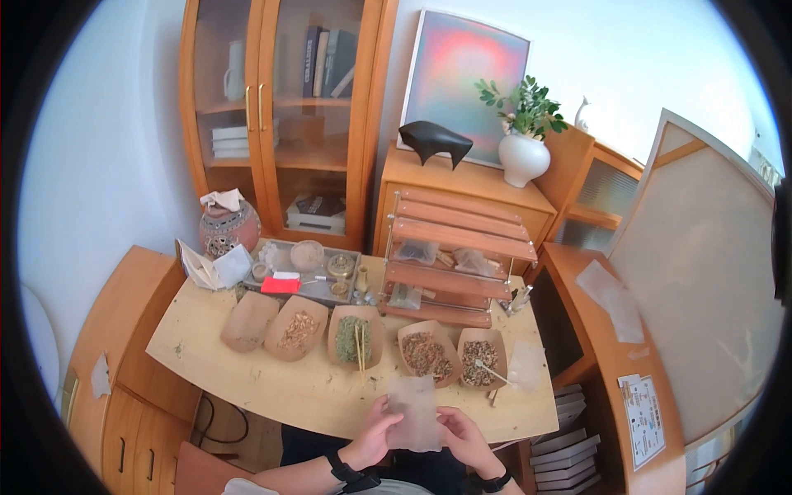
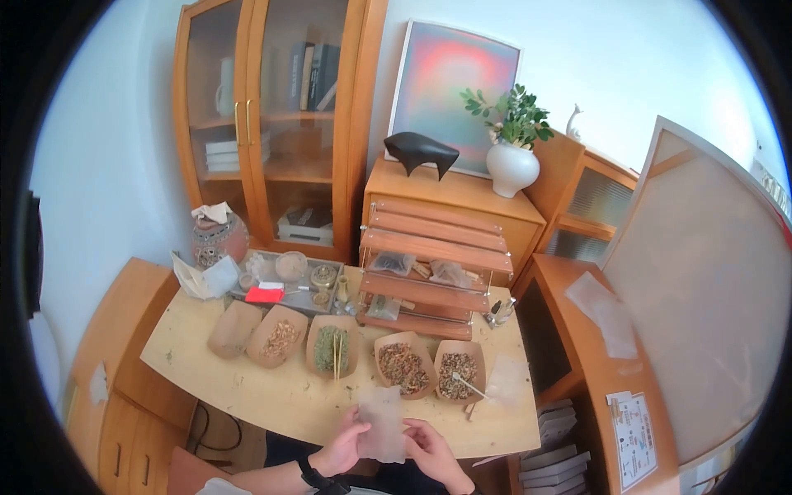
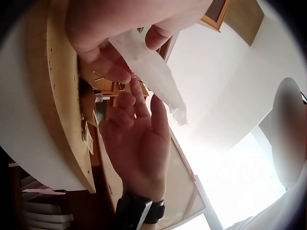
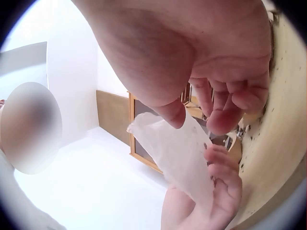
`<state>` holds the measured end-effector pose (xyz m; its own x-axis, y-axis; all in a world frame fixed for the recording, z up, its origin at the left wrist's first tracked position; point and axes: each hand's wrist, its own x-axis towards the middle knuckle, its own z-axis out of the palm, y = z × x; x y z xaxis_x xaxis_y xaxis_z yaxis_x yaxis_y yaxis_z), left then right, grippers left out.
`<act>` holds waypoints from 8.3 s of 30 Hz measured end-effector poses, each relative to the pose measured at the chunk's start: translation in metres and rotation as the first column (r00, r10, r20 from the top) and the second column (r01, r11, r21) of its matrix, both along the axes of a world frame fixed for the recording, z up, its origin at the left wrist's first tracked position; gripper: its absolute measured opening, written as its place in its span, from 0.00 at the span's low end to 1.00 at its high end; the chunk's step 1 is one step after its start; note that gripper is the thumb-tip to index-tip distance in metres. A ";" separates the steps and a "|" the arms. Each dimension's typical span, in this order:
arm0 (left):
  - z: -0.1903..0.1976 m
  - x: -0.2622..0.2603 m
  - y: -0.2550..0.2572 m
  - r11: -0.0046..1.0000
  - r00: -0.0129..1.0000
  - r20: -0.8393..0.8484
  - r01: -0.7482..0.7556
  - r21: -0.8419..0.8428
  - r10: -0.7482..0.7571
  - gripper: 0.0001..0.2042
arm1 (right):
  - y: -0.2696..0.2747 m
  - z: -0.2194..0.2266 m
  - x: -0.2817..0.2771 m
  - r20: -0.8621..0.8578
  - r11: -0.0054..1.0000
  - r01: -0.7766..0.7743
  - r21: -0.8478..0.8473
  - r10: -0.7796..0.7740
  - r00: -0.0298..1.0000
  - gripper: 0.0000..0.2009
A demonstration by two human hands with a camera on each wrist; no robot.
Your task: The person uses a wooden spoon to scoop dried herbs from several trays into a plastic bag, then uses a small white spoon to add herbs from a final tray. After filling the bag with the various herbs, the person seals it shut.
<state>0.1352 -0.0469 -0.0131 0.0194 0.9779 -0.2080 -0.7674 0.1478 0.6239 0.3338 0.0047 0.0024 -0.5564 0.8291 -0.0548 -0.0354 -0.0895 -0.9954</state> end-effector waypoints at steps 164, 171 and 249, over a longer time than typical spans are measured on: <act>0.069 -0.084 0.028 0.893 0.097 -0.919 0.217 0.393 0.381 0.24 | 0.063 0.036 -0.076 0.461 0.948 0.051 0.314 -0.200 0.864 0.09; 0.052 -0.073 0.031 0.997 0.963 -0.269 -0.032 -0.064 0.013 0.27 | 0.056 0.065 -0.084 0.376 0.956 0.043 0.291 -0.156 0.913 0.08; 0.021 -0.076 0.047 0.979 0.989 -0.039 -0.150 -0.135 0.146 0.25 | 0.156 0.054 -0.035 0.760 0.766 -0.290 0.573 -0.365 0.538 0.12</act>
